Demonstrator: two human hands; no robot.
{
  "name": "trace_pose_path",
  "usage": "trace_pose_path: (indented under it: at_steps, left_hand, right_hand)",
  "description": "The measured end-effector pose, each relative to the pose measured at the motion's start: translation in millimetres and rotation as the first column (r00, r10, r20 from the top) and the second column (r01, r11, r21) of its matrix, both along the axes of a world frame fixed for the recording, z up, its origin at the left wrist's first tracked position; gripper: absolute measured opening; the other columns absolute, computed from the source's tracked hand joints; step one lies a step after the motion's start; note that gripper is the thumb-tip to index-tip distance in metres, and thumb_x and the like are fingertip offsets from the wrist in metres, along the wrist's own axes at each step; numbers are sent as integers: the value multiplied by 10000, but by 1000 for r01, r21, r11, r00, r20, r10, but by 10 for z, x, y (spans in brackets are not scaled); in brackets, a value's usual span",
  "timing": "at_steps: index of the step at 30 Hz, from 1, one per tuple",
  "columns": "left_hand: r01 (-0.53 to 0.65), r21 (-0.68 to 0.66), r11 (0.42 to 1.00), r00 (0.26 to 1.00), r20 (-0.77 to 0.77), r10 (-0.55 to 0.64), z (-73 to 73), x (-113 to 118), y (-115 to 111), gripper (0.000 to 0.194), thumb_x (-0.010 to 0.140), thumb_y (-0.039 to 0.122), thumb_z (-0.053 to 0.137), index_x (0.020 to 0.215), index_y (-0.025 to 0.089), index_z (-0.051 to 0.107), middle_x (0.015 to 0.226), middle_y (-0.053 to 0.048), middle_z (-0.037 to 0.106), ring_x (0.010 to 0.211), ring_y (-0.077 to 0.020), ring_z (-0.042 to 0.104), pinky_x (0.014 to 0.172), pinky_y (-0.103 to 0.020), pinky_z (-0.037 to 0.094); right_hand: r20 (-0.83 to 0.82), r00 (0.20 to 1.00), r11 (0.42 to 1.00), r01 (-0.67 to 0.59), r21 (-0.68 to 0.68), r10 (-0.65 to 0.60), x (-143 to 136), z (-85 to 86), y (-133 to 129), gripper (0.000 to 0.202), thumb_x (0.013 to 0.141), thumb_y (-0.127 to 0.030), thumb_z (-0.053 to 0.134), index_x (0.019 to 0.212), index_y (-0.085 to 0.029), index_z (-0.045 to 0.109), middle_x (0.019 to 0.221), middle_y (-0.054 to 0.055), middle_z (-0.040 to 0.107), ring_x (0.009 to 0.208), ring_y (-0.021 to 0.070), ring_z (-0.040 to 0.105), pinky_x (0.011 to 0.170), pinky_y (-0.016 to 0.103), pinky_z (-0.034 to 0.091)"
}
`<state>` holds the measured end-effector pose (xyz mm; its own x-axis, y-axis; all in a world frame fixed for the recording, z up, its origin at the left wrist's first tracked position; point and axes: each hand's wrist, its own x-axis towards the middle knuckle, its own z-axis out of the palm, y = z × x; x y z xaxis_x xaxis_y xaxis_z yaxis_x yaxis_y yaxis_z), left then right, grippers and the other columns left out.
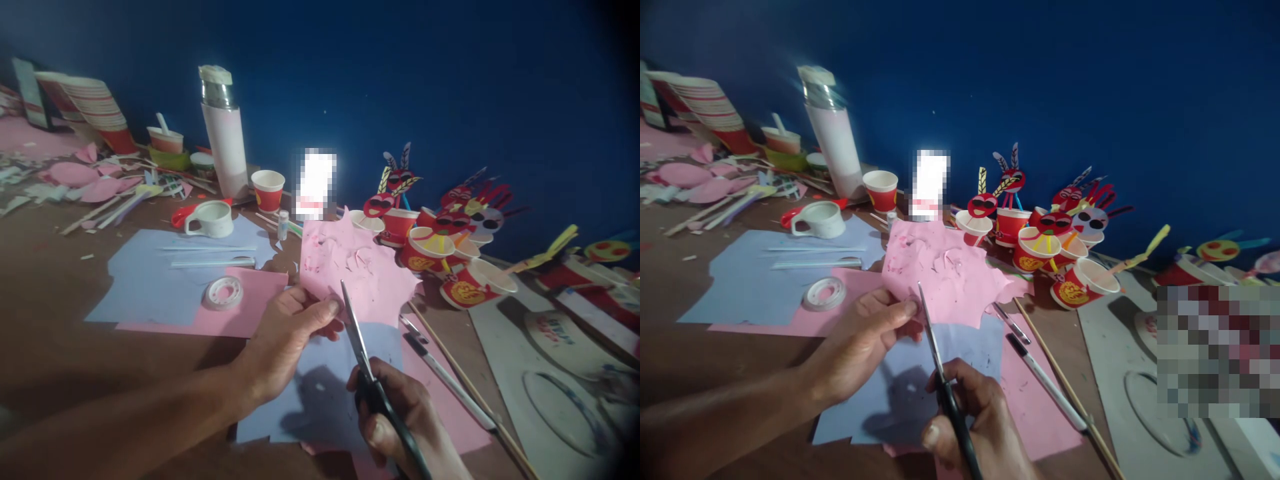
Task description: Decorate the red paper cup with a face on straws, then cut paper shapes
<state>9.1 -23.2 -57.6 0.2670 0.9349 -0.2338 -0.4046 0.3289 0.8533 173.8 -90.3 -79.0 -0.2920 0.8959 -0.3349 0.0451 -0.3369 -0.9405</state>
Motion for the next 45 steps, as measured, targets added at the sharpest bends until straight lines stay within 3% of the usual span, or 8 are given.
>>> trace_pose_path:
  at_steps: [38, 45]
  left_hand:
    - [29, 24, 999, 999, -14, -28, -39, -19, 14, 154, 778, 282, 618, 757, 130, 626, 718, -32, 642, 652, -124, 568, 630, -261, 440]
    - [53, 67, 996, 997, -64, -49, -53, -29, 48, 183, 771, 311, 622, 761, 128, 619, 704, -26, 613, 622, -120, 544, 626, -272, 439]
  right_hand:
    - [-2, 999, 999, 35, -12, -35, 5, -65, -10, 521, 583, -589, 716, 810, -160, 528, 464, -84, 430, 323, 22, 350, 327, 136, 262]
    - [7, 998, 998, -56, 30, 55, 68, -57, 32, 553, 602, -620, 681, 858, -154, 527, 494, -71, 435, 378, 45, 367, 376, 163, 295]
